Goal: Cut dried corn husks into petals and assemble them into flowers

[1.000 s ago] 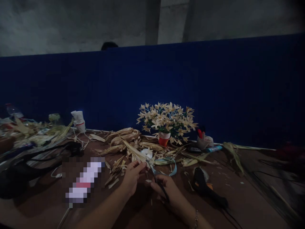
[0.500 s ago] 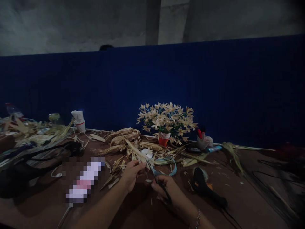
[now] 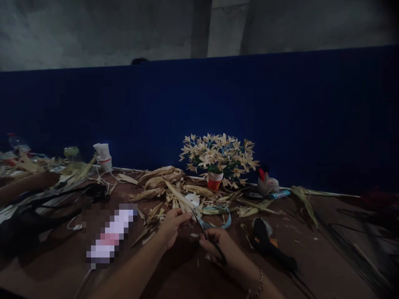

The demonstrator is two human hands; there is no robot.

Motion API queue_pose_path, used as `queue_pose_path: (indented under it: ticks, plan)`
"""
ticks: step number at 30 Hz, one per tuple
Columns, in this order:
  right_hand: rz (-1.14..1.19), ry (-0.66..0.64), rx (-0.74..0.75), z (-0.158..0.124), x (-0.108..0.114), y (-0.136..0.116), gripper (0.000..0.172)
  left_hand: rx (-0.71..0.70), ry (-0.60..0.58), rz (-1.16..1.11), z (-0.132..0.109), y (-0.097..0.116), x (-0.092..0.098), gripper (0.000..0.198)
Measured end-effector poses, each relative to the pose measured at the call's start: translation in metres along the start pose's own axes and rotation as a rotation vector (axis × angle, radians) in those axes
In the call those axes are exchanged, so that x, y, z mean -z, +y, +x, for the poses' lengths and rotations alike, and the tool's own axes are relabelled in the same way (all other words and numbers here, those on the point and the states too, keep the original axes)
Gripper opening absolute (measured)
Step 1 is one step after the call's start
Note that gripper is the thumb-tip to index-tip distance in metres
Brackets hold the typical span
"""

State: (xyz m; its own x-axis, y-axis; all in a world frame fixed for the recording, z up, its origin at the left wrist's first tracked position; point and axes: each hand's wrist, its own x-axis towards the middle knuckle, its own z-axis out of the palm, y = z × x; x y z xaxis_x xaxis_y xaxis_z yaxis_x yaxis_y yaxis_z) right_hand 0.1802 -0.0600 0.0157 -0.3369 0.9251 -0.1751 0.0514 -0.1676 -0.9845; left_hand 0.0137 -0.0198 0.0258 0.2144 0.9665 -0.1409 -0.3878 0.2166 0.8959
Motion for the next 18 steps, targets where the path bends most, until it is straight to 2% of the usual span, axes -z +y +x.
queue_pose_path:
  ticks: [14,18]
  plan:
    - [-0.065,-0.039,0.002,-0.002,0.007,-0.004,0.027,0.003,-0.096,0.096,0.003,0.002,0.008,0.023]
    - [-0.112,-0.058,0.010,-0.001,0.012,0.000,0.027,0.054,-0.121,0.135,0.003,0.004,0.011,0.021]
